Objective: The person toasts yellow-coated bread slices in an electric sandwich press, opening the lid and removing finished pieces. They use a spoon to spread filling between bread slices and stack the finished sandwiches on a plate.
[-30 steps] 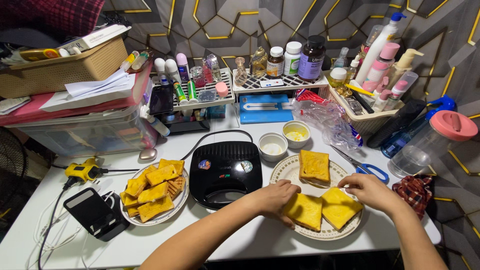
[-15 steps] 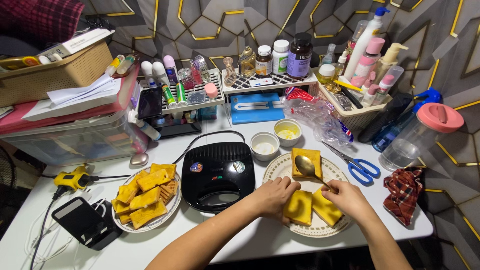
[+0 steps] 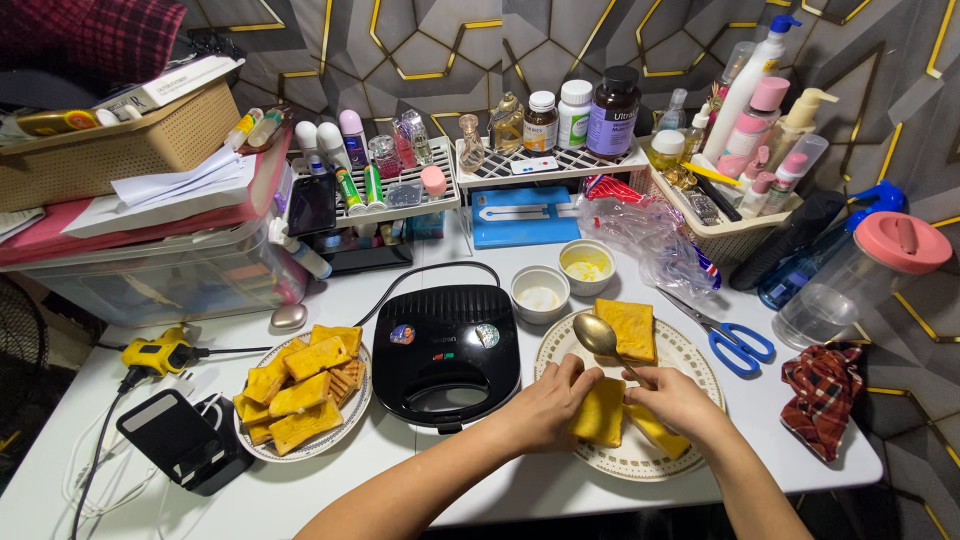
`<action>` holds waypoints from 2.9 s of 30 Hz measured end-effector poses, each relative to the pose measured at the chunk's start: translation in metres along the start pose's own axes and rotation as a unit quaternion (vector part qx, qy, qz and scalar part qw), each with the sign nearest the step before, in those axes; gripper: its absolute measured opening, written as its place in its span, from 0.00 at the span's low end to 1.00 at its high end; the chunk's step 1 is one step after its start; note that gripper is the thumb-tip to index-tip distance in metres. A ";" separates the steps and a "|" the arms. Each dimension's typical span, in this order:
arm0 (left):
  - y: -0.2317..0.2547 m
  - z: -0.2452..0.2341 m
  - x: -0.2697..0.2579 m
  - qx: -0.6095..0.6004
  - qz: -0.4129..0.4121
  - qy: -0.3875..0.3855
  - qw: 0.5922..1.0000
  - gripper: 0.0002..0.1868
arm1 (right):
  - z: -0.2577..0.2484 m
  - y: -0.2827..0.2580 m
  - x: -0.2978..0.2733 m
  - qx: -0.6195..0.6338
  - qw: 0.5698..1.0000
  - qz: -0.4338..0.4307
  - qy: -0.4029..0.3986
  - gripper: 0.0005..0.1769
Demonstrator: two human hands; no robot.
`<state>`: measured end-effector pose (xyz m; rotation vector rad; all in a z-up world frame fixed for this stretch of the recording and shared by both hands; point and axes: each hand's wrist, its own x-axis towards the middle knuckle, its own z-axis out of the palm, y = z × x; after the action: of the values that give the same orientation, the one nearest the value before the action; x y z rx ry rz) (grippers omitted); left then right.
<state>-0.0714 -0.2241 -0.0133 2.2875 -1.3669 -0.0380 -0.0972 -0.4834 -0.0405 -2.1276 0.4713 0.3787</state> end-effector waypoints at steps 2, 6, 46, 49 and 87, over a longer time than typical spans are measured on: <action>0.000 0.004 -0.001 -0.012 -0.013 0.004 1.000 0.57 | 0.000 -0.005 -0.006 0.067 0.997 -0.006 -0.026 0.27; -0.001 0.011 0.002 -0.045 -0.048 0.030 0.997 0.61 | 0.000 -0.013 -0.013 0.146 0.988 -0.001 -0.043 0.25; 0.004 0.002 0.032 -0.928 -0.148 0.180 0.289 0.42 | 0.013 -0.068 -0.105 -0.303 0.850 -0.211 0.374 0.19; 0.004 0.007 0.039 -0.956 -0.065 0.187 0.215 0.40 | 0.030 -0.072 -0.112 -0.332 0.825 -0.258 0.378 0.25; 0.017 0.003 0.032 -0.839 -0.147 0.359 0.382 0.30 | 0.057 -0.087 -0.130 -0.502 0.791 -0.109 0.331 0.20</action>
<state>-0.0695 -0.2589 -0.0022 0.4021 0.0578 -0.3207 -0.1767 -0.3657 0.0468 -3.3371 0.4399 -0.3997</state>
